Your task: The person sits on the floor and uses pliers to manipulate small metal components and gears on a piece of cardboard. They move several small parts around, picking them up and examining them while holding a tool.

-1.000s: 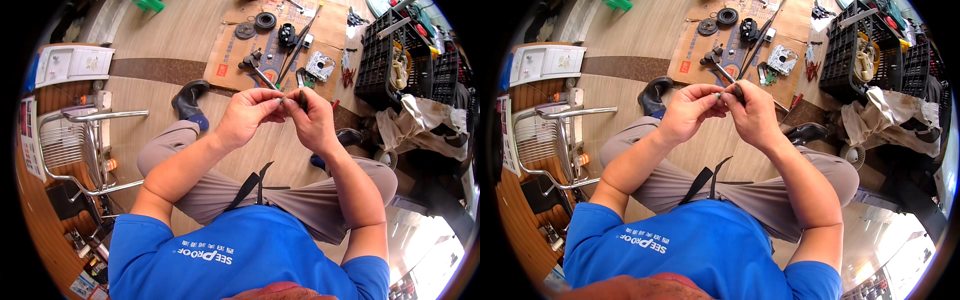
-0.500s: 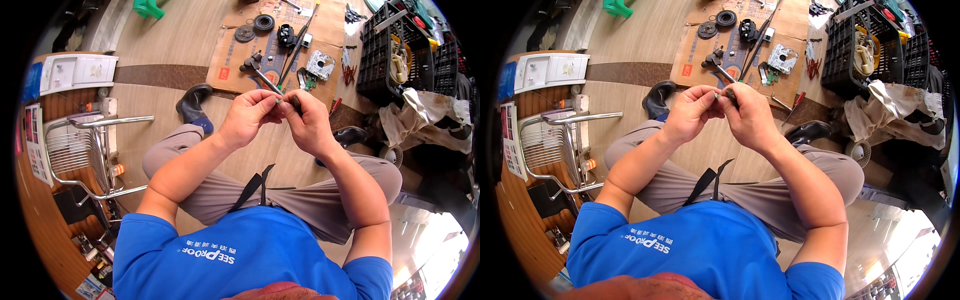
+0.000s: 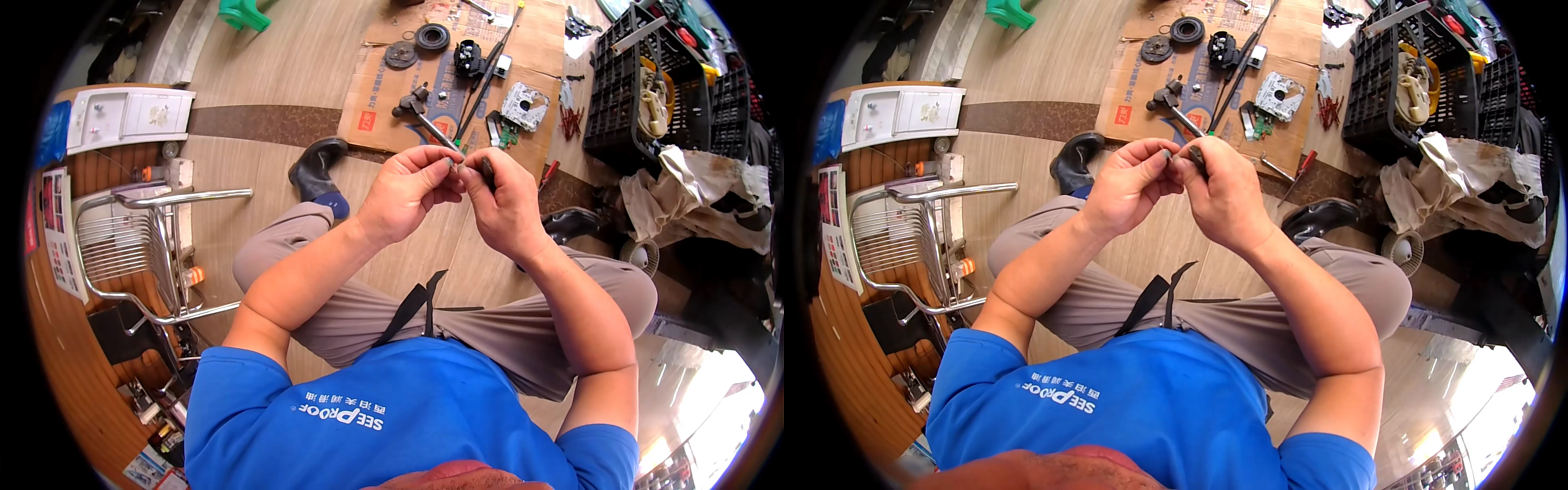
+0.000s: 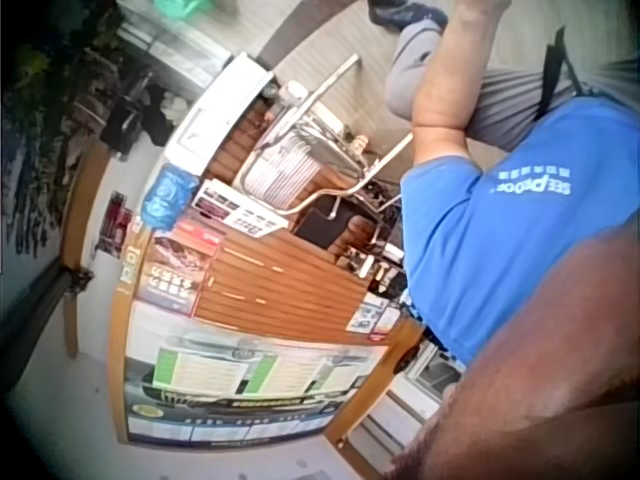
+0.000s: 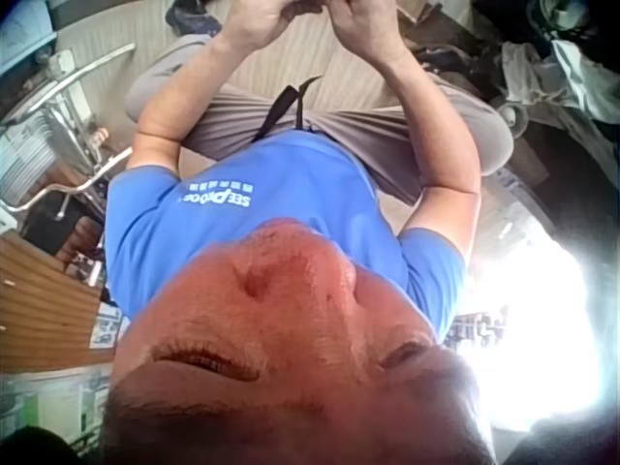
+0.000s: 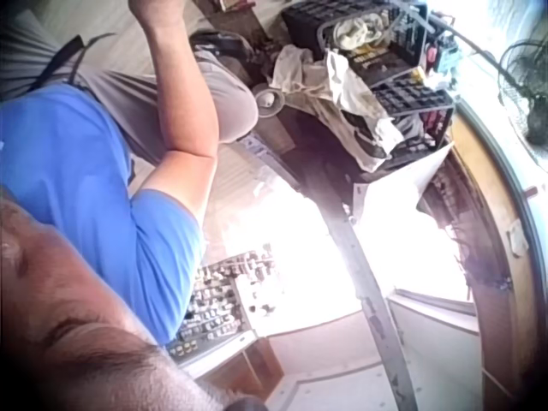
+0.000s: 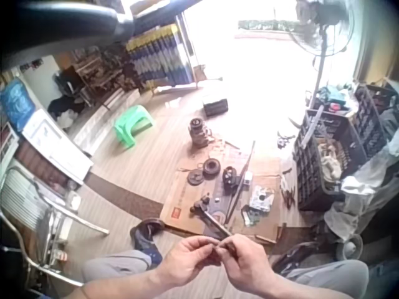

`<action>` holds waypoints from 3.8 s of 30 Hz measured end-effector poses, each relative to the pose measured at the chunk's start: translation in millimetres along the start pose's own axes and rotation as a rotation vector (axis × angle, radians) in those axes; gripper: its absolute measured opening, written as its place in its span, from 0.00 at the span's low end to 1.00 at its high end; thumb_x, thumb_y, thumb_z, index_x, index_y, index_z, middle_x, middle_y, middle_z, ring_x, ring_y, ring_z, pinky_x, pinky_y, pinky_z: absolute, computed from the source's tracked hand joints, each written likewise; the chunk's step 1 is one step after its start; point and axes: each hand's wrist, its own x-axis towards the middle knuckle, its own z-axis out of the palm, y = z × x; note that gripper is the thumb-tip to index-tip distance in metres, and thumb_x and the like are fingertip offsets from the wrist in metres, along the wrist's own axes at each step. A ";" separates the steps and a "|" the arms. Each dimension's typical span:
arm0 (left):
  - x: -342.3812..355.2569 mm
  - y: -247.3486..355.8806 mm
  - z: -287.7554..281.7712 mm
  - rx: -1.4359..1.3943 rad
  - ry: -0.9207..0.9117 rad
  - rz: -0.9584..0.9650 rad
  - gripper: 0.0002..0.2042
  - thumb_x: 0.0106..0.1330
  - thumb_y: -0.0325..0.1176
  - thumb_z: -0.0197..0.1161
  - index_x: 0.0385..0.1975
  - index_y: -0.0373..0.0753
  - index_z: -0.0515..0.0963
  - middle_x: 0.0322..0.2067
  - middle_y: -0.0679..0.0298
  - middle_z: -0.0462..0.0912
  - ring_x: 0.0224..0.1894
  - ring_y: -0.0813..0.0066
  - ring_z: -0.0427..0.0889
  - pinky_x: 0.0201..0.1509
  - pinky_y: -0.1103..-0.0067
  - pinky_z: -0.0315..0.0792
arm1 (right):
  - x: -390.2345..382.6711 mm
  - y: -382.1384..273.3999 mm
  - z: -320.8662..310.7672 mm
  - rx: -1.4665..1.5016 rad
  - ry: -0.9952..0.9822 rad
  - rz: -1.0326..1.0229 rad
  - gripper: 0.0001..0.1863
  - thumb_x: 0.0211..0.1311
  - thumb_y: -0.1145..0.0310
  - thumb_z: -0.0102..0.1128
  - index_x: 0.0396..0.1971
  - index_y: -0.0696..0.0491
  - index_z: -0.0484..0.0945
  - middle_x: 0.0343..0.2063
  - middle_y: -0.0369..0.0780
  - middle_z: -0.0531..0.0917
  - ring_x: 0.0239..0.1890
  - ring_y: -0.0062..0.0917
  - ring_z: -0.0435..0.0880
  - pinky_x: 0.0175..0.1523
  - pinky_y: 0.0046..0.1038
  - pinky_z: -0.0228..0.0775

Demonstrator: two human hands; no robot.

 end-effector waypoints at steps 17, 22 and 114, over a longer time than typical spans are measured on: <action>-0.7 3.4 -5.7 -0.054 -0.005 -0.021 0.12 0.71 0.30 0.53 0.50 0.34 0.75 0.37 0.62 0.82 0.37 0.74 0.81 0.43 0.76 0.76 | 0.8 5.2 1.0 0.038 -0.008 -0.001 0.03 0.60 0.76 0.57 0.33 0.58 0.77 0.28 0.44 0.80 0.31 0.36 0.82 0.36 0.31 0.73; -2.2 -0.5 -5.3 0.024 0.055 -0.015 0.12 0.71 0.30 0.53 0.50 0.34 0.76 0.37 0.63 0.83 0.36 0.76 0.81 0.40 0.78 0.75 | 1.3 5.2 -0.8 -0.023 -0.075 -0.026 0.03 0.58 0.75 0.58 0.32 0.58 0.76 0.28 0.44 0.80 0.32 0.38 0.81 0.37 0.34 0.72; -4.7 -12.6 -3.3 0.365 0.182 -0.050 0.10 0.72 0.31 0.52 0.41 0.31 0.77 0.33 0.62 0.82 0.34 0.77 0.82 0.40 0.80 0.78 | -9.4 27.5 10.8 0.614 -0.003 0.667 0.07 0.66 0.69 0.56 0.32 0.58 0.76 0.24 0.33 0.77 0.26 0.14 0.73 0.32 0.19 0.68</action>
